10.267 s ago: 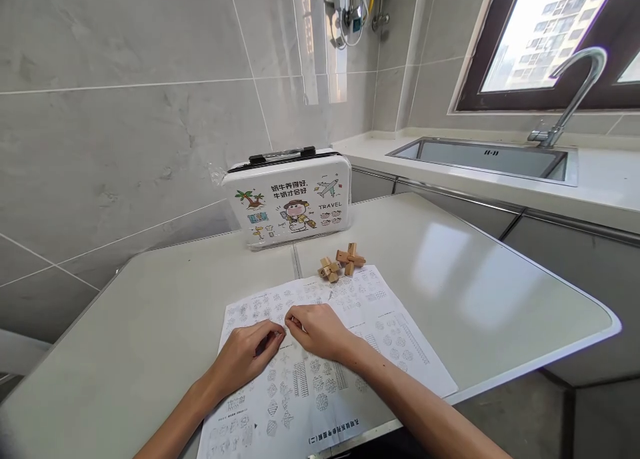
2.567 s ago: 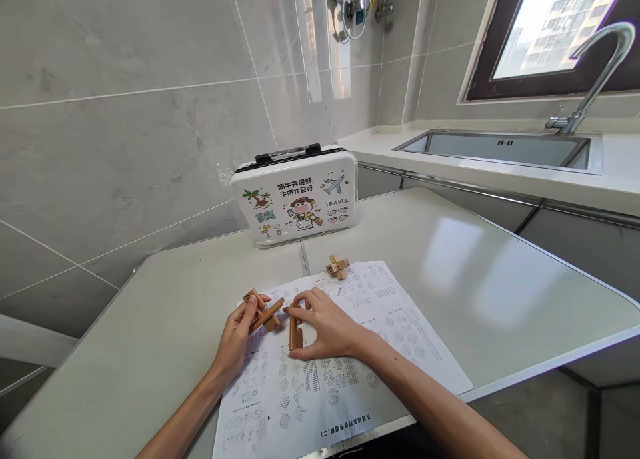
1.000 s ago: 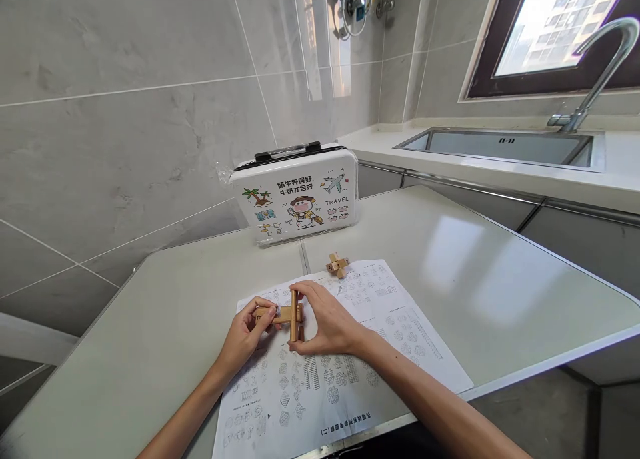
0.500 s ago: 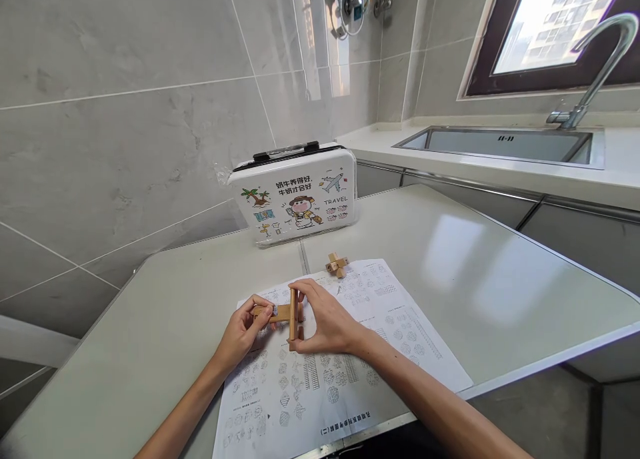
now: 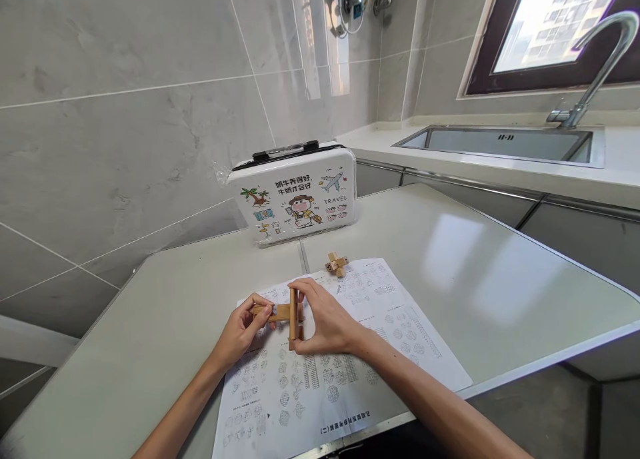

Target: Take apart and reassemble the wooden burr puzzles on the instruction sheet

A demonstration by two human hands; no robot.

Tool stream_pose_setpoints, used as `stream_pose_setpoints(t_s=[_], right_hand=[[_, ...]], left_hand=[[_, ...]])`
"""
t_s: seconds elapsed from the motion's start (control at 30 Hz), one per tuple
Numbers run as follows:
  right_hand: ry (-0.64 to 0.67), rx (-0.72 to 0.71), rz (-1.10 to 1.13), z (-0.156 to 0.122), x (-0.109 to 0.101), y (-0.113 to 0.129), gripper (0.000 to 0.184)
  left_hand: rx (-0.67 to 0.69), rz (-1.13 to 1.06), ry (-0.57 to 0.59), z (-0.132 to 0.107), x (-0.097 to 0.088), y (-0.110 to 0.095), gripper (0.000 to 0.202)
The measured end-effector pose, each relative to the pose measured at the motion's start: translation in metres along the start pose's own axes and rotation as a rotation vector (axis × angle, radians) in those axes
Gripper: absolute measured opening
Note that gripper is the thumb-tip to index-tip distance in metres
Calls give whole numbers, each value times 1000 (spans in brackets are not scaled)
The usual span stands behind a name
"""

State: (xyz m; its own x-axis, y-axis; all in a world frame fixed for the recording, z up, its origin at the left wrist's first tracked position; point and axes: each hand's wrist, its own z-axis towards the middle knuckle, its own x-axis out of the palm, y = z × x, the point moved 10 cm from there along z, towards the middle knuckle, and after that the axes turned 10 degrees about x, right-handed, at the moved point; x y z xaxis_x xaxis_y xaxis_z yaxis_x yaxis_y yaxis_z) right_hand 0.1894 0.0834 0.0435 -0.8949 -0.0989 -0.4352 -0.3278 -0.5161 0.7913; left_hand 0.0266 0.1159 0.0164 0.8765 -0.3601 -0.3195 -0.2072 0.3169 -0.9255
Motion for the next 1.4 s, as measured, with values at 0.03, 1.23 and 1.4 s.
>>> stream_pose_setpoints(t_s=[0.03, 1.23, 1.4], right_hand=[[-15, -7, -8, 0, -1, 0, 95], [198, 37, -306, -4, 7, -29, 99], [193, -3, -280, -5, 9, -20, 94]], left_hand=[[2, 6, -9, 0, -1, -1, 31], [11, 586, -69, -5, -19, 1, 33], [40, 688, -80, -4, -22, 6, 29]])
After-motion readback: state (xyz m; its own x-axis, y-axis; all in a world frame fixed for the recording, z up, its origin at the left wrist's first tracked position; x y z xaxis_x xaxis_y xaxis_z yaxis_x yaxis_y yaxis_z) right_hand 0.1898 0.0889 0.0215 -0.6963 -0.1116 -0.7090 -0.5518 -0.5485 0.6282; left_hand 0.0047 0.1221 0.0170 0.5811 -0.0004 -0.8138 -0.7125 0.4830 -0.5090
